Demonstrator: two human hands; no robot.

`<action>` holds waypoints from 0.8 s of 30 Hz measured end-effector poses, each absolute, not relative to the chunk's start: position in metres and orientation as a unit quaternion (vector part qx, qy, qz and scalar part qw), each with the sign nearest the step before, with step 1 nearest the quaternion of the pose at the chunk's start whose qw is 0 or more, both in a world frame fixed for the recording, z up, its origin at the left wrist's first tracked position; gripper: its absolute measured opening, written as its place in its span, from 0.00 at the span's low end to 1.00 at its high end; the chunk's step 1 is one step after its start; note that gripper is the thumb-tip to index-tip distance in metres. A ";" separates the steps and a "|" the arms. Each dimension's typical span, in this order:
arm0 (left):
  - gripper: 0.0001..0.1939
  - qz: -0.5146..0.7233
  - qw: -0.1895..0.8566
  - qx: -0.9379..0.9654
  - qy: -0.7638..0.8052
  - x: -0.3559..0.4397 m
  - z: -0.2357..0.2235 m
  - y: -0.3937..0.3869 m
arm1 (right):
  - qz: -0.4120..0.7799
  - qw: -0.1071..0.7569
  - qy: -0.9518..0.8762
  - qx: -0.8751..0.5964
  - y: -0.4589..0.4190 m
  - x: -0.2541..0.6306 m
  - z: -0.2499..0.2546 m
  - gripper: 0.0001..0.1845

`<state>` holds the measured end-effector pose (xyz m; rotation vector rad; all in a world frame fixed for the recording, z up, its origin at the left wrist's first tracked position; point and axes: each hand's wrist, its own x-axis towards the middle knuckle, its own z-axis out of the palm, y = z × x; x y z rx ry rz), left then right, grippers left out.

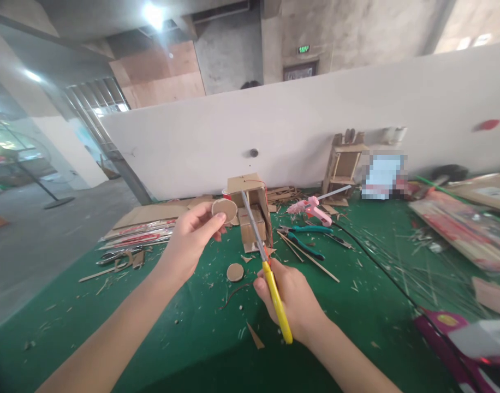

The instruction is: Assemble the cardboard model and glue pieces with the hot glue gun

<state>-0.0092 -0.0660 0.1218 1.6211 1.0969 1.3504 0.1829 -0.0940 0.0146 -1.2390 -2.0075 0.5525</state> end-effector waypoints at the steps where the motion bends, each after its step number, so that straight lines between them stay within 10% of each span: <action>1: 0.10 0.529 0.371 0.631 0.429 -0.009 0.122 -0.066 | 0.230 0.360 -0.771 -0.472 -0.094 0.183 0.014 0.22; 11: 0.08 0.530 0.452 0.614 0.372 -0.010 0.131 -0.066 | 0.319 0.388 -0.733 -0.459 -0.091 0.175 0.015 0.22; 24: 0.21 0.317 0.311 0.765 0.467 -0.052 0.137 -0.055 | 0.228 0.374 -0.766 -0.470 -0.083 0.178 0.004 0.19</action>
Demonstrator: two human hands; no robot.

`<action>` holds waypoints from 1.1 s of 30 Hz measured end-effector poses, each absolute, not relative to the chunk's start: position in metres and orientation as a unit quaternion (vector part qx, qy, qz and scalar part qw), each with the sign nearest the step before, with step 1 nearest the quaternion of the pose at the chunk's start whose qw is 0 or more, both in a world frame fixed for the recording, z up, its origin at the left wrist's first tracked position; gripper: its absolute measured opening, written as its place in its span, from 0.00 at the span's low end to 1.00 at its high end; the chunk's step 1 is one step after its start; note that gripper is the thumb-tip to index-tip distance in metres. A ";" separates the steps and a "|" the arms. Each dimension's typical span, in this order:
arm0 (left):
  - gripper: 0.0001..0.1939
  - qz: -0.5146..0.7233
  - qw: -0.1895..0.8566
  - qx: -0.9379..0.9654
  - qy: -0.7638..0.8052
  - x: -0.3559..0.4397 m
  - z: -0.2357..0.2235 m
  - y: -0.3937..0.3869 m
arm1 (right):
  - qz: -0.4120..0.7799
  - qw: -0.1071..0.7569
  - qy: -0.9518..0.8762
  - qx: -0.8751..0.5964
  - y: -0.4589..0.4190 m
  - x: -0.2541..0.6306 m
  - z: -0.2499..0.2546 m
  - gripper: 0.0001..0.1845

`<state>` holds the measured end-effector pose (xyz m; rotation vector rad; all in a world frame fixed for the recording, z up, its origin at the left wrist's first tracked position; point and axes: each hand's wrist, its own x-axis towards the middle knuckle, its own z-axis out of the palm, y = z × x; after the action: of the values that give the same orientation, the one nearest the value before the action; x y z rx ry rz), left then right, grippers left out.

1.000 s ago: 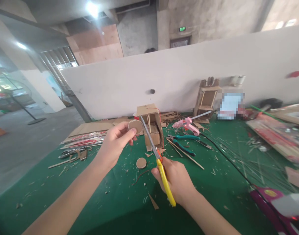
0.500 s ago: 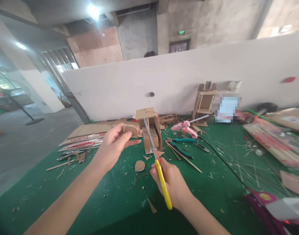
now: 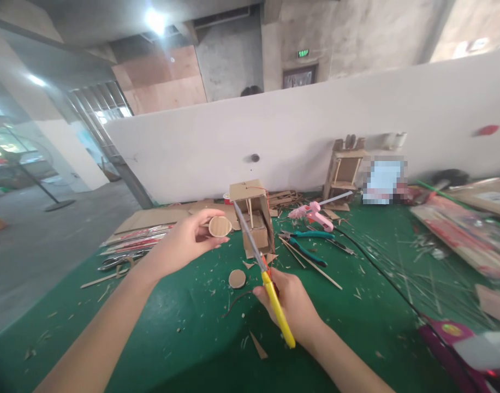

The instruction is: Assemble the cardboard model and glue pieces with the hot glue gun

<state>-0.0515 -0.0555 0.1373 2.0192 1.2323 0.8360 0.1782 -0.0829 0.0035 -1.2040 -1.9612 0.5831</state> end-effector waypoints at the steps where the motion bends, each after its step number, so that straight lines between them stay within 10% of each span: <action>1: 0.19 0.287 0.269 0.779 0.487 -0.056 0.137 -0.054 | 0.221 0.378 -0.766 -0.471 -0.082 0.181 0.005 0.19; 10: 0.24 0.017 0.252 0.858 0.448 -0.049 0.084 -0.037 | 0.268 0.443 -0.699 -0.493 -0.079 0.187 0.004 0.21; 19: 0.36 0.071 0.296 0.830 0.468 -0.059 0.050 -0.050 | 0.259 0.420 -0.728 -0.477 -0.080 0.185 0.006 0.20; 33: 0.07 0.053 0.226 0.862 0.451 -0.037 0.057 -0.055 | 0.255 0.351 -0.750 -0.499 -0.085 0.178 0.012 0.16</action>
<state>-0.0367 -0.0547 0.0566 2.3756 1.2424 0.1449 0.1783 -0.0851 0.0124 -1.2919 -1.9410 0.6606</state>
